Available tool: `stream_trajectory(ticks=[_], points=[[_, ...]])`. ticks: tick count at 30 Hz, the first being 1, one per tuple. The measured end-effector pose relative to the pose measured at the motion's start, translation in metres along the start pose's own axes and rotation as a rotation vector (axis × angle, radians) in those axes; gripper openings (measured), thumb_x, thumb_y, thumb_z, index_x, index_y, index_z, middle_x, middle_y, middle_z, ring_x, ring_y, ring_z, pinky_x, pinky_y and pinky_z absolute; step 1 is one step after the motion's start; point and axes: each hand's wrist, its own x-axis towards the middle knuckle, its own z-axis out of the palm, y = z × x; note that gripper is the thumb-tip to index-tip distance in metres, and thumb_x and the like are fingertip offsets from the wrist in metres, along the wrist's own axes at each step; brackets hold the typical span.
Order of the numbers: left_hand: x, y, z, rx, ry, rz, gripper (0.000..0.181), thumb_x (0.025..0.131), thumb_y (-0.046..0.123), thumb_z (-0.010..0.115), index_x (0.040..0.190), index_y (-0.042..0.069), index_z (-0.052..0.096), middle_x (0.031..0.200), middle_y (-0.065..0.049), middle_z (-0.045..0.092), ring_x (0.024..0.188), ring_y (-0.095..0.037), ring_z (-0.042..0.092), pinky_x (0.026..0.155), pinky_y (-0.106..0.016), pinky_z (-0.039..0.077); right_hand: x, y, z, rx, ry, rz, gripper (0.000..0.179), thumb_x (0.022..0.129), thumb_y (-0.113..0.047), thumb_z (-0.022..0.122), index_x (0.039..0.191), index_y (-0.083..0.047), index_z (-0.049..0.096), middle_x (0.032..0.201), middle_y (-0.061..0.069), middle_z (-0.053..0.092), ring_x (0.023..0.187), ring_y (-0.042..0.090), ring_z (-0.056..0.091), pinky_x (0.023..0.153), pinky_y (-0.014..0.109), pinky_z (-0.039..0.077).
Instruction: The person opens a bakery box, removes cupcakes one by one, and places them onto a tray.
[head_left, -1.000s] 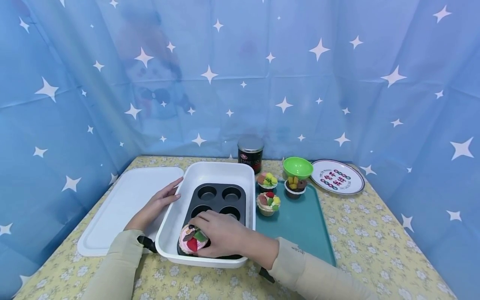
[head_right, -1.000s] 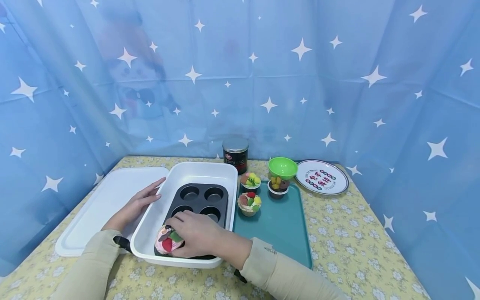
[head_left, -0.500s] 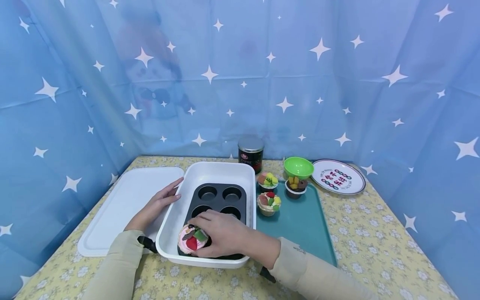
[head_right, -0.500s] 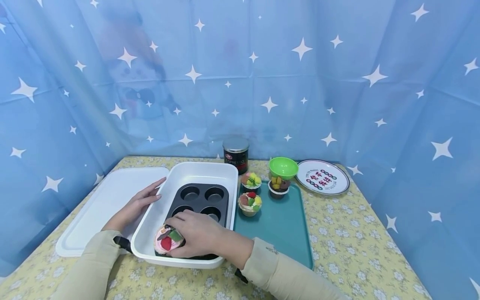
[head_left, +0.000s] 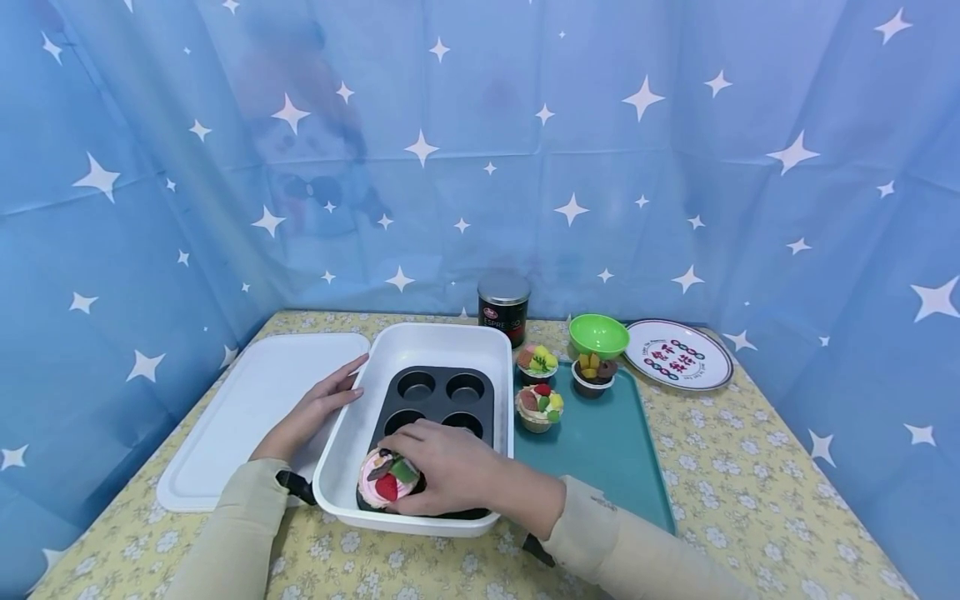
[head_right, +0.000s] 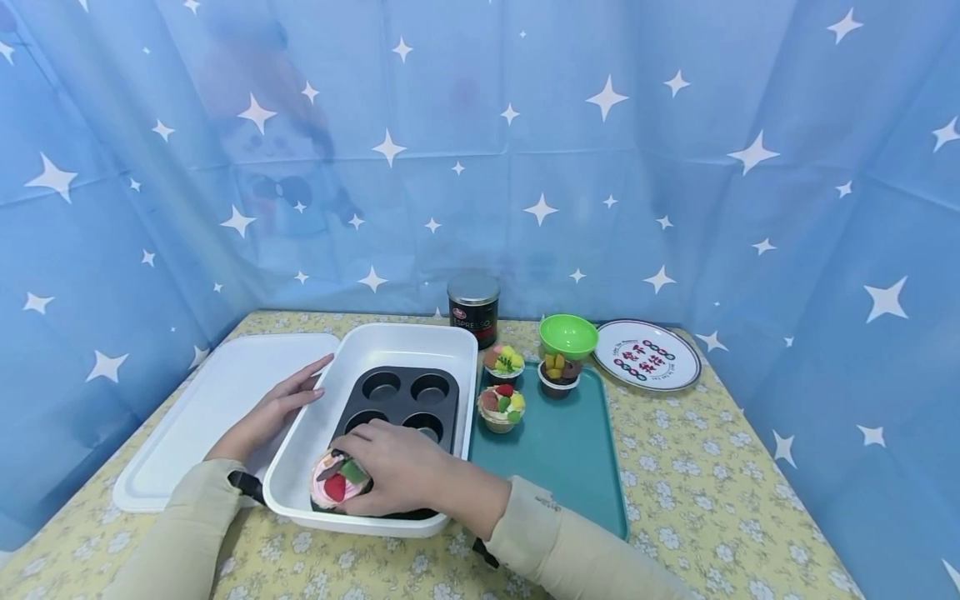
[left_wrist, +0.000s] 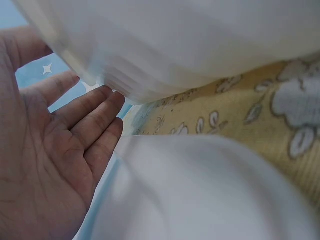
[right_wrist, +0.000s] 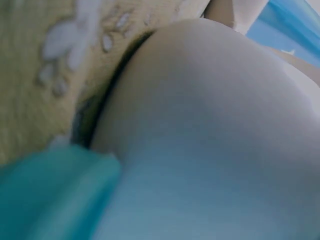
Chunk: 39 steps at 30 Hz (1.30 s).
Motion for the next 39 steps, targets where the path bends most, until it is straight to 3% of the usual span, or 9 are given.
stream_trajectory(ticks=[6,15,26,34,39], points=[[0.0,0.0,-0.001,0.009,0.017,-0.012,0.063,0.103,0.038,0.057,0.158,0.041,0.028,0.165,-0.005,0.024,0.151,-0.033,0.023,0.116,-0.059,0.027,-0.002,-0.001,-0.01,0.027,0.002,0.02,0.068,0.088,-0.059,0.069,0.141,-0.02,0.055,0.132,-0.006,0.059,0.118,0.006,0.055,0.091,0.021,0.05],[0.001,0.0,-0.001,0.025,0.021,-0.007,0.063,0.104,0.035,0.055,0.16,0.035,0.028,0.165,-0.011,0.024,0.15,-0.037,0.025,0.115,-0.06,0.028,-0.009,0.003,-0.021,0.053,-0.003,0.063,0.071,0.088,-0.062,0.068,0.143,-0.018,0.054,0.135,-0.007,0.059,0.125,0.009,0.053,0.099,0.028,0.049],[0.002,0.0,-0.001,0.014,0.017,-0.004,0.062,0.104,0.033,0.055,0.16,0.035,0.028,0.165,-0.01,0.025,0.149,-0.035,0.026,0.114,-0.058,0.03,-0.021,0.013,-0.034,0.073,0.008,0.127,0.072,0.087,-0.063,0.069,0.142,-0.019,0.055,0.136,-0.006,0.059,0.123,0.01,0.056,0.101,0.031,0.049],[0.003,0.0,-0.001,0.015,0.013,0.006,0.063,0.104,0.032,0.054,0.16,0.033,0.027,0.165,-0.012,0.024,0.149,-0.037,0.026,0.115,-0.059,0.029,-0.028,0.02,-0.042,0.073,0.064,0.114,0.07,0.086,-0.058,0.073,0.142,-0.019,0.055,0.132,-0.005,0.06,0.117,0.009,0.057,0.092,0.027,0.052],[0.003,-0.001,-0.001,0.016,0.014,0.004,0.063,0.104,0.033,0.054,0.16,0.033,0.027,0.165,-0.011,0.024,0.15,-0.037,0.025,0.115,-0.06,0.028,-0.034,0.023,-0.054,0.102,0.078,0.154,0.071,0.085,-0.054,0.076,0.143,-0.02,0.054,0.134,-0.002,0.058,0.119,0.012,0.056,0.09,0.029,0.053]])
